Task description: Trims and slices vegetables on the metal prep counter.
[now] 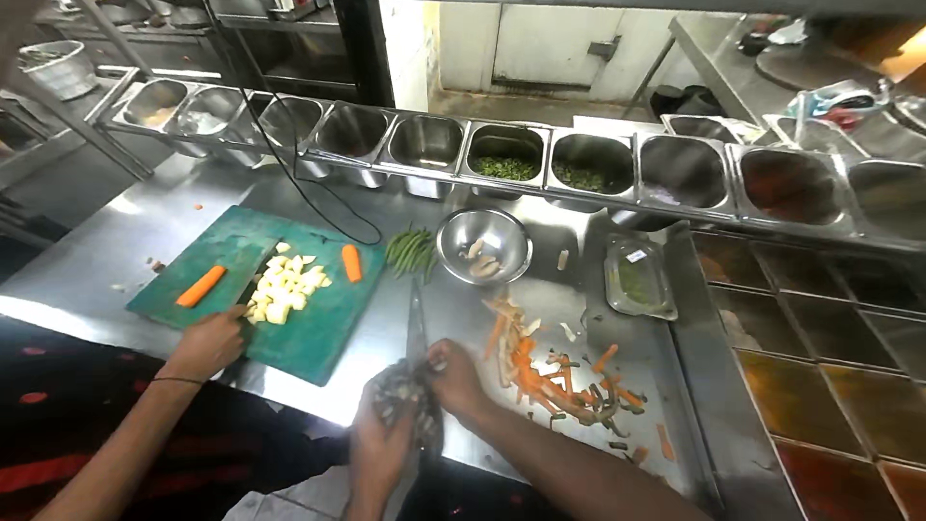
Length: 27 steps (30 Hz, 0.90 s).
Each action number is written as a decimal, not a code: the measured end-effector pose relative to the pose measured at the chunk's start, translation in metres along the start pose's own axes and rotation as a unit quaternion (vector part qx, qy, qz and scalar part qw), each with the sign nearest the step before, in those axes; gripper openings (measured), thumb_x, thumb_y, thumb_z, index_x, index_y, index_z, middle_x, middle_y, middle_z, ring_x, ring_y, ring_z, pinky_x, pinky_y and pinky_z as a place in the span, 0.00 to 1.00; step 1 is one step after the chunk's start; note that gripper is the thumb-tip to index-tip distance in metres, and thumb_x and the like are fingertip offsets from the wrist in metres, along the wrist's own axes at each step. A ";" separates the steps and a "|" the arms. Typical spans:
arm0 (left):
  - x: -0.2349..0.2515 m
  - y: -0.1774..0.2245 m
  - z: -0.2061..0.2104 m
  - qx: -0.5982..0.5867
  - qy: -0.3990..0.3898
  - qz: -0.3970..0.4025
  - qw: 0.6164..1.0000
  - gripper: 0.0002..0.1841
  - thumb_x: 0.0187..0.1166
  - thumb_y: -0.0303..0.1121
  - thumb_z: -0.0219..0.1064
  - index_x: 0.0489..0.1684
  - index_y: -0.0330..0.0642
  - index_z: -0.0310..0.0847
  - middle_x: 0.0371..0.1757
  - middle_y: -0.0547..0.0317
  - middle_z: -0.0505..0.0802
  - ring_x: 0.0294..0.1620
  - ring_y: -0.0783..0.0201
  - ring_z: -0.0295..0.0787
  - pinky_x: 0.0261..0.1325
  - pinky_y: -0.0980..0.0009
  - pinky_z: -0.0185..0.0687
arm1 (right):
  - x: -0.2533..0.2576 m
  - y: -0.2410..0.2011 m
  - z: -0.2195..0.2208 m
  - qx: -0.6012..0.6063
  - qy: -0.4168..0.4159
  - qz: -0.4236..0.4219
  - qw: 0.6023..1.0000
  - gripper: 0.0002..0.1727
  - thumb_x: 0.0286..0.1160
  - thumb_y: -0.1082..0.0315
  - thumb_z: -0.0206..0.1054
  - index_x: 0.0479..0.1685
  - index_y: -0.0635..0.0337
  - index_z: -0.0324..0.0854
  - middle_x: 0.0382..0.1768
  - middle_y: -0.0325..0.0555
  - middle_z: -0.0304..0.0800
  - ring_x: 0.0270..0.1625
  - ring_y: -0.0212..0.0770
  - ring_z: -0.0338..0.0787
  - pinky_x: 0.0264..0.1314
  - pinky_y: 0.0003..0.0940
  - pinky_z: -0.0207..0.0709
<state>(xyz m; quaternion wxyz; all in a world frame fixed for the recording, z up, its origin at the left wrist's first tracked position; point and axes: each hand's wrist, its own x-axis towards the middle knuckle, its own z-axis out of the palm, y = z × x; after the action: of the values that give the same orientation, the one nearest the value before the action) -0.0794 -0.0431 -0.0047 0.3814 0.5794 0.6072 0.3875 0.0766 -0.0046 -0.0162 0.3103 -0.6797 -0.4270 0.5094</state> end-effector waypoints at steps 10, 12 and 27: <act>0.026 0.012 0.016 0.405 -0.118 -0.034 0.906 0.47 0.51 0.54 0.83 0.78 0.48 0.73 0.69 0.47 0.87 0.52 0.46 0.93 0.48 0.43 0.89 | 0.019 -0.022 -0.032 -0.205 -0.014 -0.090 0.975 0.17 0.82 0.54 0.65 0.59 0.54 0.86 0.58 0.49 0.90 0.62 0.48 0.89 0.68 0.51 0.80; 0.036 0.013 0.011 0.409 -0.117 -0.042 0.904 0.45 0.53 0.53 0.83 0.78 0.48 0.73 0.68 0.46 0.86 0.51 0.45 0.93 0.48 0.42 0.88 | 0.017 0.000 -0.065 -0.261 0.100 -0.167 0.945 0.15 0.81 0.54 0.64 0.52 0.52 0.90 0.57 0.46 0.92 0.64 0.48 0.88 0.70 0.50 0.79; 0.062 0.034 0.049 0.283 -0.058 0.309 0.906 0.33 0.51 0.46 0.82 0.63 0.48 0.88 0.64 0.47 0.91 0.64 0.41 0.87 0.62 0.42 0.85 | 0.053 -0.033 -0.190 -0.297 0.107 -0.314 0.895 0.13 0.80 0.62 0.65 0.46 0.61 0.90 0.50 0.53 0.92 0.55 0.52 0.92 0.60 0.54 0.85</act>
<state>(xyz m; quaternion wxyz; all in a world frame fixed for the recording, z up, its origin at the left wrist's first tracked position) -0.0237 0.0213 0.0056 0.0975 0.8427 0.4591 0.2638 0.2556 0.0603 0.0438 0.2814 -0.6210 -0.7140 0.1593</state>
